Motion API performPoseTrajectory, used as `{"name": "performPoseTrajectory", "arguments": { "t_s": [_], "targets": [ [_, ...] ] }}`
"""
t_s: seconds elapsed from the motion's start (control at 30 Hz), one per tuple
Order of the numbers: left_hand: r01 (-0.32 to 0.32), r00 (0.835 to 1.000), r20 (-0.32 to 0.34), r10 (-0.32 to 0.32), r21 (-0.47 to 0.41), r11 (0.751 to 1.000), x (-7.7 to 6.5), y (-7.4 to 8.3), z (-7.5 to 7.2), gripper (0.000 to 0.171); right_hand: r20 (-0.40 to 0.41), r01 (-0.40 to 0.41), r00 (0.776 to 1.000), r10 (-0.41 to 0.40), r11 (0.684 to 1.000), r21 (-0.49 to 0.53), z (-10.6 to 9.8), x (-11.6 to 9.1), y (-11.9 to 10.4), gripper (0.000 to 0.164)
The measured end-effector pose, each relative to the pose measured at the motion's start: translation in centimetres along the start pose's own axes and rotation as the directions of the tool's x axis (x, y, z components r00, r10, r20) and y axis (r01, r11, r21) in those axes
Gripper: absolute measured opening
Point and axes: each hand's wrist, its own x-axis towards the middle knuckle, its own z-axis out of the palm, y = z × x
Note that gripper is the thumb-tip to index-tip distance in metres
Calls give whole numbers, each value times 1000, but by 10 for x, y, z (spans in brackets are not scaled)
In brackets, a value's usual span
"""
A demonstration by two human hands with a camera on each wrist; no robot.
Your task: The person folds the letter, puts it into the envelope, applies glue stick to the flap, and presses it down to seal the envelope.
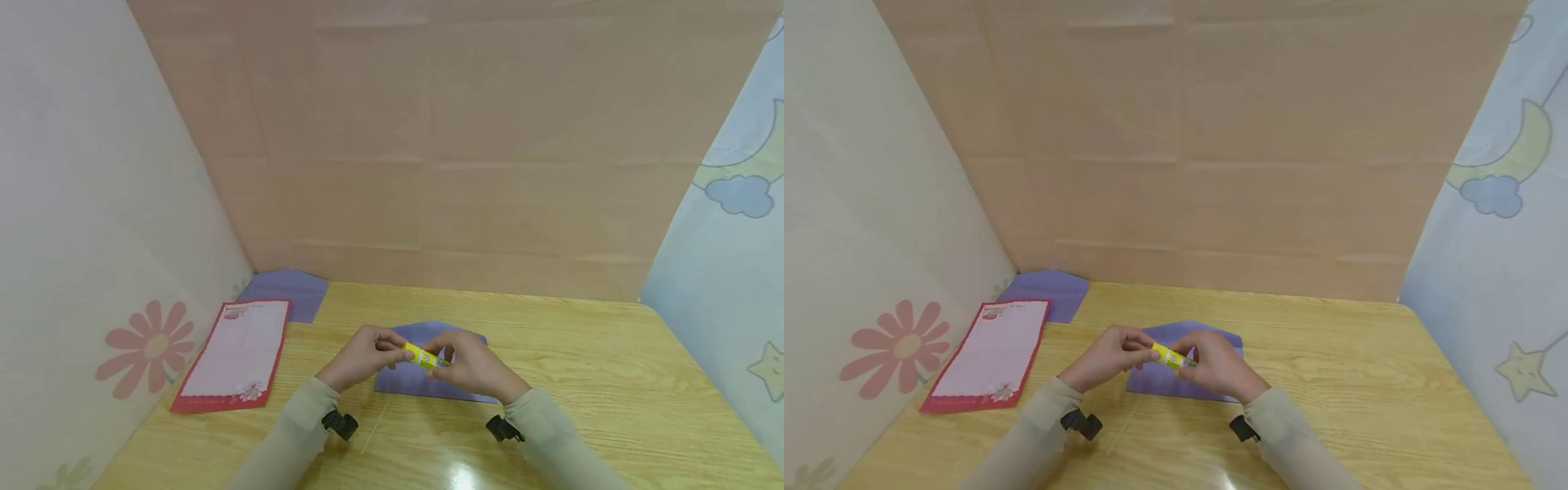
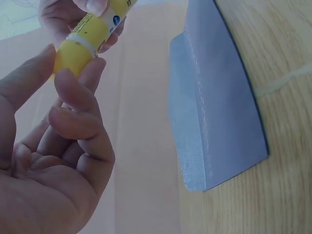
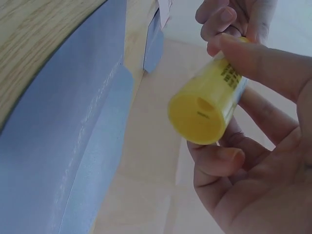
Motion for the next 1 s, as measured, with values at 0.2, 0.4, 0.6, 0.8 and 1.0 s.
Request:
{"name": "performPoseTrajectory", "arguments": {
  "t_s": [0.2, 0.4, 0.6, 0.8, 1.0],
  "targets": [
    [-4, 1000, 0, 4, 12, 1000, 0, 3, 0, 28, -11, 5, 1000, -5, 1000, -1, 1, 1, 0, 27],
    [-6, 1000, -2, 7, 17, 1000, -2, 5, 2, 28, -1, -10, 1000, 10, 1000, -2, 0, 1, -1, 28],
    [-12, 1000, -6, 13, 12, 1000, -1, 4, 4, 27, 13, -23, 1000, 23, 1000, 10, 1, 1, 0, 27],
    [-17, 1000, 4, 17, 14, 1000, 0, 3, 4, 25, 19, -2, 1000, 2, 1000, 17, 2, 1, 2, 26],
    [-19, 1000, 13, 19, 63, 998, 3, 0, 3, 27, 54, -40, 998, 36, 997, 63, 7, 2, 6, 26]
  ]
}}
